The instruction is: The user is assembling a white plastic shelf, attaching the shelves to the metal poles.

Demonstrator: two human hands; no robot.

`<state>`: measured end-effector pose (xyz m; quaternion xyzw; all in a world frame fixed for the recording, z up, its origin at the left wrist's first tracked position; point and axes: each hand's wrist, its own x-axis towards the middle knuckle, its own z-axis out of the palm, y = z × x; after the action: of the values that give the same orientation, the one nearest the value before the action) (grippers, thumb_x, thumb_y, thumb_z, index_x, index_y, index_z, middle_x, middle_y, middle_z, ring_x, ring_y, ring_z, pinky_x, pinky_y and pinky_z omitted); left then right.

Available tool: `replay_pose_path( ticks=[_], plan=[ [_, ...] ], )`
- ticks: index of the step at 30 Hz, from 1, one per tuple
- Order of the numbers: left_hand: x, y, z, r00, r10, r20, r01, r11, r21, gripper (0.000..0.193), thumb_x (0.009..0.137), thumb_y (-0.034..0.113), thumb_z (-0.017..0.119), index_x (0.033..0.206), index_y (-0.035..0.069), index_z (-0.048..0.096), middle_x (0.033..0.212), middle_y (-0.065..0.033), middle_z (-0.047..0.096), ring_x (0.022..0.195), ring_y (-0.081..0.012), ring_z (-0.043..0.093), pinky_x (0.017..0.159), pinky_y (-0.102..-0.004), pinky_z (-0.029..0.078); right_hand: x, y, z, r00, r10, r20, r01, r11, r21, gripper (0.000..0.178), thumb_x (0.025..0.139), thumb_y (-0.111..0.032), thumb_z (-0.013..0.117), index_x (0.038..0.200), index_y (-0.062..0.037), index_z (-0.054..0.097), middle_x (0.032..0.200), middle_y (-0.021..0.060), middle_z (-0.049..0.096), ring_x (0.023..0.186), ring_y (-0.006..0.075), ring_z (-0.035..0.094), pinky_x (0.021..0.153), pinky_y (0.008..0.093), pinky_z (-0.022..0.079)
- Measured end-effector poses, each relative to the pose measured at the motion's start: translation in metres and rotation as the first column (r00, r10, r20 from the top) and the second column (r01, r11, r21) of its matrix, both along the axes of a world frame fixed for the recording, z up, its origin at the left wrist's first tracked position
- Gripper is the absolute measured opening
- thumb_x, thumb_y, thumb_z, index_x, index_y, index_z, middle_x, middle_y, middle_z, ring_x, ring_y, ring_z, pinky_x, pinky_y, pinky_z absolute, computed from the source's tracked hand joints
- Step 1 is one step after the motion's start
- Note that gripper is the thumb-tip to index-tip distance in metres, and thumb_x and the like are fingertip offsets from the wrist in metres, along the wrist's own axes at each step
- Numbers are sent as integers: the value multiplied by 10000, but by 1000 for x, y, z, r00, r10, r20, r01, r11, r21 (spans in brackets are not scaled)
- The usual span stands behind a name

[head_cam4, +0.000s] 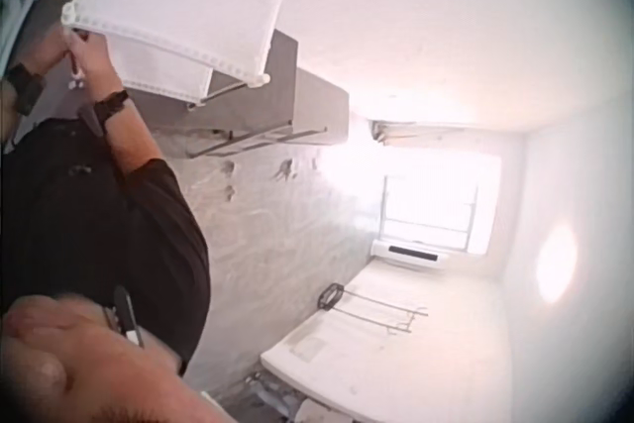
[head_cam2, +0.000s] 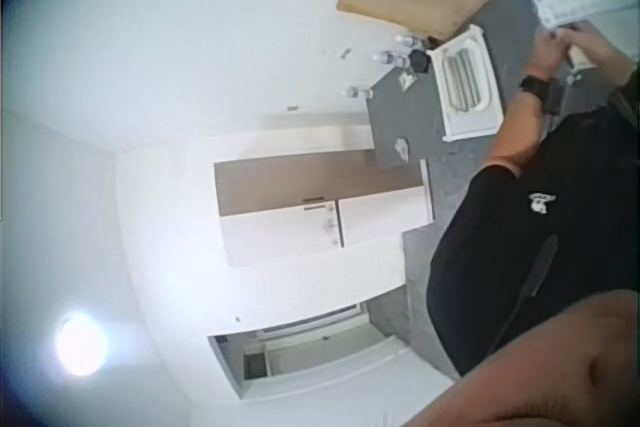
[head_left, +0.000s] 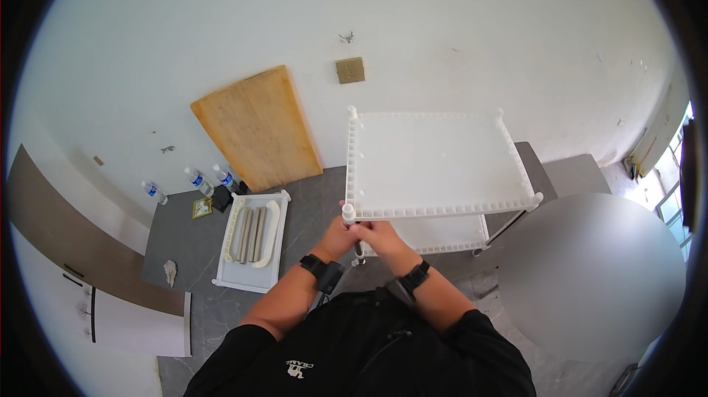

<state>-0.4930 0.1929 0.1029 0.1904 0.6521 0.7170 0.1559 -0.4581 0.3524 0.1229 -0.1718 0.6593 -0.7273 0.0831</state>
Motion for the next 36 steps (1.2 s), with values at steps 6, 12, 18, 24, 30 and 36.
replay_pose_path(
  ticks=[6,12,18,24,30,36],
  plan=[
    [-1,1,0,997,63,-39,-64,997,-38,114,968,163,656,985,51,660,805,14,650,723,-93,604,627,-280,468,-11,-22,20,992,10,127,55,862,-503,451,987,-205,583,1382,11,554,1284,144,650,1052,205,644,913,343,526],
    [-6,3,-18,994,90,-57,-87,995,50,129,951,117,656,1060,46,659,897,-5,684,798,-106,635,675,-288,502,-8,-31,22,984,-77,162,156,815,-559,450,961,-165,557,1367,28,553,1298,166,642,1071,301,680,882,395,559],
    [-1,7,-4,987,114,-112,-103,990,96,186,937,77,660,1118,32,666,983,-24,708,890,-115,656,759,-290,527,-6,-35,22,973,-113,201,211,781,-588,451,930,-144,556,1348,24,562,1264,160,648,1065,304,681,839,387,569],
    [-4,8,-7,992,96,-82,-86,990,114,201,934,44,644,1133,30,668,1012,-33,719,939,-125,667,801,-293,533,-7,-37,29,968,-128,217,233,779,-582,461,927,-136,549,1359,25,551,1255,156,649,1069,315,680,805,389,569],
    [-3,7,-8,987,87,-134,-75,993,93,204,936,35,634,1138,28,669,1047,-42,717,969,-136,668,826,-296,534,-5,-38,35,960,-149,238,261,786,-560,460,925,-125,525,1357,33,551,1245,155,653,1053,323,687,796,390,561],
    [8,19,-10,975,195,-103,-175,968,180,178,934,37,634,1105,26,681,1022,-33,720,945,-135,668,807,-299,535,0,-37,30,934,-161,319,316,791,-524,460,912,-116,534,1342,43,559,1214,148,659,1051,322,690,794,383,558]
  ],
)
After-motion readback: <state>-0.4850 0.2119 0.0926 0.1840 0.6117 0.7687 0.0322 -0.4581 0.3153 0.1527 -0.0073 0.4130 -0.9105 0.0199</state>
